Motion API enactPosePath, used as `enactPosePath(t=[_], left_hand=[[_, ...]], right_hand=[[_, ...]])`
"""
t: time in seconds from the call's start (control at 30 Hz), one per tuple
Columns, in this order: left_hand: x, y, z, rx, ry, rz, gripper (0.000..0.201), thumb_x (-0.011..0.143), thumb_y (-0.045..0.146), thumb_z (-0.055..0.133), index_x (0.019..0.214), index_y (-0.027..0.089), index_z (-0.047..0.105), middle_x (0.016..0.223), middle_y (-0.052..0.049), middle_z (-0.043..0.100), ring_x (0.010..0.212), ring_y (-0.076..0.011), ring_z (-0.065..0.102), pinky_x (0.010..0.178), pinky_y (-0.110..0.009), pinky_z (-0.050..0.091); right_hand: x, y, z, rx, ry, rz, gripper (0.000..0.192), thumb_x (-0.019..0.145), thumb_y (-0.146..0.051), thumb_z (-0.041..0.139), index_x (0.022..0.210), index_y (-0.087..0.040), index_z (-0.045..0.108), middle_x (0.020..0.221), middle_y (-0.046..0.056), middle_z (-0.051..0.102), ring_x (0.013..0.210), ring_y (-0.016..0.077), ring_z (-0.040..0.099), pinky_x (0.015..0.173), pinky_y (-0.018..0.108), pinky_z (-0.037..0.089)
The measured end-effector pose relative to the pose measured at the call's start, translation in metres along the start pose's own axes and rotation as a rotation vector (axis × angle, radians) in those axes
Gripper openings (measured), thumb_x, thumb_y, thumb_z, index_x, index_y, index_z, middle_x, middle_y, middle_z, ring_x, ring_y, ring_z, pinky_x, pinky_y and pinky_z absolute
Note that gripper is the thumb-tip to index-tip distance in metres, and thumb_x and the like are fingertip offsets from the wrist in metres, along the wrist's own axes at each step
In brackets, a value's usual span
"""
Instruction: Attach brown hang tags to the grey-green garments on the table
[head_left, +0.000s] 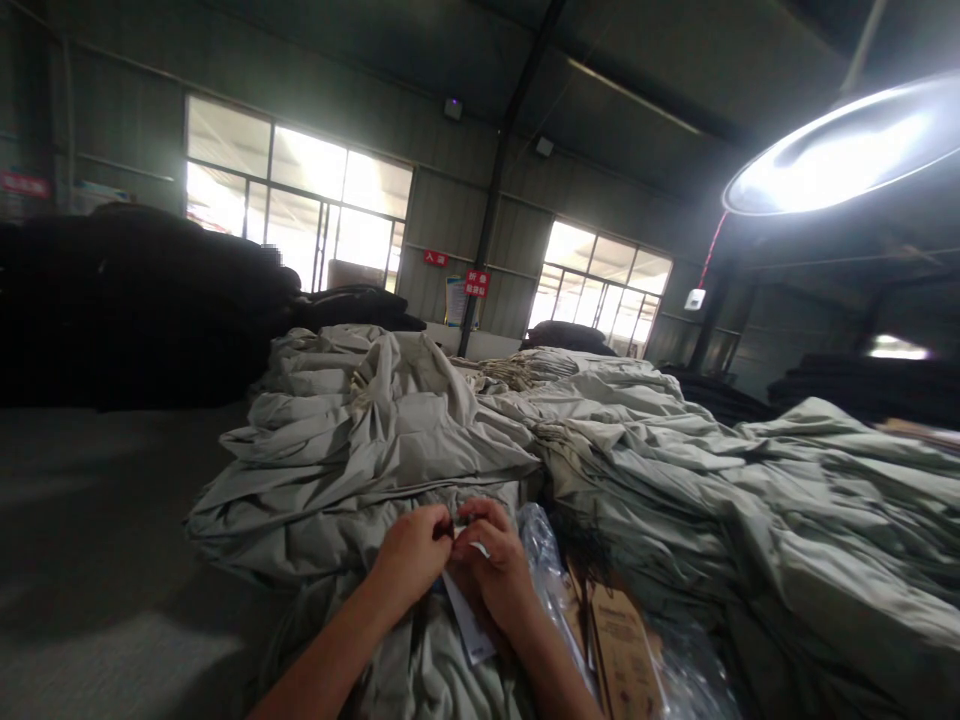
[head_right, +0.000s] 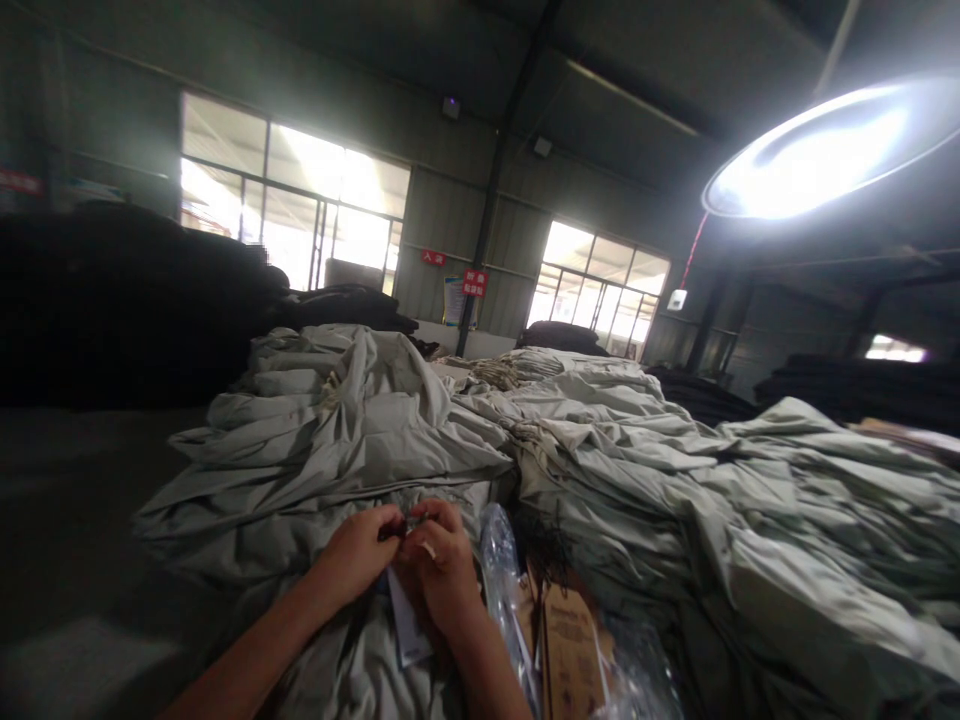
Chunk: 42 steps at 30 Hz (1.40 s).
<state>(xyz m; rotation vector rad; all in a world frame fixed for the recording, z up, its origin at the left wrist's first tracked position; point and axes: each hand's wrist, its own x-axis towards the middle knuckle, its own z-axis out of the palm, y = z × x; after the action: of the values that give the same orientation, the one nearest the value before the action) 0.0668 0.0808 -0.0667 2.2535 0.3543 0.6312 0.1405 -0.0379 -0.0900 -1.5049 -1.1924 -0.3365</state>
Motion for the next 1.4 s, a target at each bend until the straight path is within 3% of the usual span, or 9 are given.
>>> enactPosePath(t=[0.13,0.27,0.33,0.5,0.63,0.77,1.0,1.2,1.4], left_hand=[[-0.003,-0.004,0.001,0.244,0.111,0.298,0.024,0.069,0.003,0.041,0.073,0.019,0.058,0.078,-0.002,0.055,0.075,-0.0148,0.054,0.069,-0.025,0.041],[-0.005,-0.011,0.015,0.123,0.277,0.503,0.025,0.077,0.006,0.037,0.073,0.019,0.058,0.078,-0.003,0.053,0.077,-0.0146,0.054,0.072,-0.026,0.045],[-0.005,-0.014,0.023,-0.006,0.351,0.544,0.025,0.082,0.011,0.036,0.072,0.02,0.057,0.077,-0.002,0.053,0.074,-0.0137,0.054,0.069,-0.025,0.046],[-0.003,-0.017,0.026,-0.29,0.304,0.487,0.018,0.08,0.021,0.045,0.068,0.02,0.06,0.071,-0.001,0.057,0.07,-0.0144,0.056,0.066,-0.026,0.047],[0.0,-0.015,0.018,-0.414,0.151,0.308,0.018,0.072,0.02,0.048,0.077,0.021,0.065,0.077,-0.002,0.065,0.077,-0.0162,0.06,0.073,-0.028,0.047],[0.001,-0.013,0.014,-0.442,0.045,0.207,0.015,0.068,0.022,0.048,0.07,0.019,0.063,0.069,-0.001,0.062,0.069,-0.0165,0.059,0.068,-0.028,0.047],[0.001,-0.015,0.02,-0.38,0.196,0.152,0.011,0.068,0.026,0.049,0.07,0.019,0.057,0.069,-0.002,0.061,0.069,-0.0176,0.058,0.068,-0.031,0.046],[0.004,-0.019,0.019,-0.488,0.216,0.129,0.008,0.063,0.026,0.056,0.065,0.019,0.054,0.063,0.002,0.057,0.063,-0.0153,0.056,0.063,-0.027,0.045],[0.0,-0.015,0.017,-0.361,0.189,0.187,0.009,0.07,0.025,0.053,0.065,0.02,0.058,0.066,0.001,0.062,0.066,-0.016,0.057,0.067,-0.027,0.045]], right_hand=[[-0.001,0.006,0.006,0.109,-0.033,0.086,0.014,0.073,-0.015,0.055,0.065,-0.022,0.063,0.097,0.005,0.065,0.09,0.019,0.059,0.079,0.03,0.043],[0.002,0.009,0.01,0.319,0.07,0.245,0.004,0.071,-0.021,0.058,0.066,-0.022,0.059,0.076,0.002,0.065,0.076,0.0176,0.059,0.071,0.028,0.044],[0.004,0.012,0.011,0.411,0.1,0.353,0.012,0.069,-0.03,0.062,0.065,-0.021,0.056,0.064,-0.001,0.06,0.062,0.0148,0.054,0.061,0.026,0.042],[0.006,0.024,0.007,0.541,0.0,0.521,0.034,0.061,-0.047,0.069,0.061,-0.019,0.051,0.05,-0.007,0.044,0.046,0.0075,0.035,0.048,0.022,0.029],[0.004,0.028,0.006,0.607,-0.052,0.553,0.036,0.057,-0.046,0.073,0.062,-0.018,0.05,0.051,-0.006,0.048,0.046,0.0069,0.037,0.049,0.021,0.027],[0.003,0.024,0.008,0.618,0.012,0.584,0.04,0.052,-0.046,0.076,0.064,-0.021,0.046,0.05,-0.007,0.049,0.043,0.0079,0.038,0.047,0.021,0.028],[0.003,0.017,0.01,0.532,0.055,0.535,0.032,0.054,-0.044,0.076,0.069,-0.019,0.061,0.06,-0.002,0.059,0.055,0.0133,0.051,0.059,0.027,0.04],[0.002,0.014,0.011,0.541,0.069,0.518,0.03,0.057,-0.044,0.074,0.066,-0.02,0.06,0.058,-0.003,0.057,0.055,0.013,0.05,0.06,0.026,0.04],[0.002,0.014,0.01,0.519,0.046,0.497,0.033,0.059,-0.048,0.071,0.067,-0.02,0.057,0.059,-0.003,0.055,0.056,0.0134,0.049,0.06,0.026,0.04]])
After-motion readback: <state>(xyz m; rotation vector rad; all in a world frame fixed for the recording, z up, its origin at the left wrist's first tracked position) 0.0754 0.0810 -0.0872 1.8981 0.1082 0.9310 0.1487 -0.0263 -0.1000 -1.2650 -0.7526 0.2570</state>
